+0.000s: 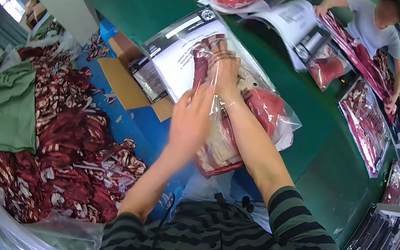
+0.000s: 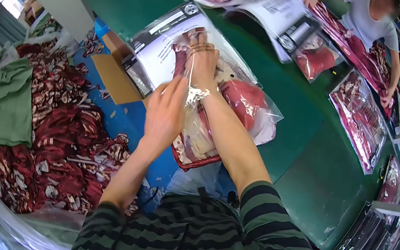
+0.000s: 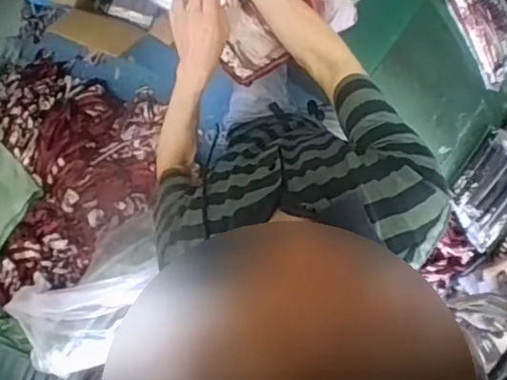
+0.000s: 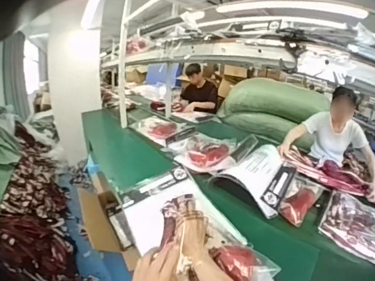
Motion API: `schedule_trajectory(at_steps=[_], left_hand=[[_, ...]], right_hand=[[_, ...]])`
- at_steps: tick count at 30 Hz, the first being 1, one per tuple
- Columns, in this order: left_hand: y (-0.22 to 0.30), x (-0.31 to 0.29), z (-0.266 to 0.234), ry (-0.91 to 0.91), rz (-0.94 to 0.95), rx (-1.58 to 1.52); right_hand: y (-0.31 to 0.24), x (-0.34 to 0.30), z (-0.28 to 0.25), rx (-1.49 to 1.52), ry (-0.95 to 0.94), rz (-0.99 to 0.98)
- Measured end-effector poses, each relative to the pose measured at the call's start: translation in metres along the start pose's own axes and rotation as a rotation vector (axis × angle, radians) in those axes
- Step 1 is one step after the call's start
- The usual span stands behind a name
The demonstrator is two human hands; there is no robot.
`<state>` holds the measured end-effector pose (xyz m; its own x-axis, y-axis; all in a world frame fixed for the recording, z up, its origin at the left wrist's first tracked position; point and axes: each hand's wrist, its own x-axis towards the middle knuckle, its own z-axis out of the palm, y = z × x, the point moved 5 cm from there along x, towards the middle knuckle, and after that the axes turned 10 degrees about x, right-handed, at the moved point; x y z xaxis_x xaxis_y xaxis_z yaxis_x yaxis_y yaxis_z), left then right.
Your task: Fold a piece of textile and place it into a plastic packaging bag with an instruction insert.
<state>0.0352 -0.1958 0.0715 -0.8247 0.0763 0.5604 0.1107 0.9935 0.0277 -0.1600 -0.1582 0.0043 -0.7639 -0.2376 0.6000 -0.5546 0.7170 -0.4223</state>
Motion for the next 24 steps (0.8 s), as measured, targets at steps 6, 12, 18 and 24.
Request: schedule_trajectory(at_steps=[6, 12, 18, 24], left_hand=[[0.009, 0.051, 0.039, 0.021, 0.239, -0.259], [0.043, 0.041, 0.021, -0.067, 0.277, -0.645], [0.049, 0.003, 0.008, -0.067, 0.237, -0.729], [0.035, -0.019, 0.000, 0.076, 0.229, -0.787]], right_hand=[[-0.052, -0.063, 0.044, -0.641, 0.272, 0.054], [-0.021, 0.023, 0.018, -0.389, 0.050, -0.187], [-0.088, 0.019, 0.031, -0.078, -0.160, -0.400], [-0.074, 0.039, 0.027, 0.022, -0.002, -0.409]])
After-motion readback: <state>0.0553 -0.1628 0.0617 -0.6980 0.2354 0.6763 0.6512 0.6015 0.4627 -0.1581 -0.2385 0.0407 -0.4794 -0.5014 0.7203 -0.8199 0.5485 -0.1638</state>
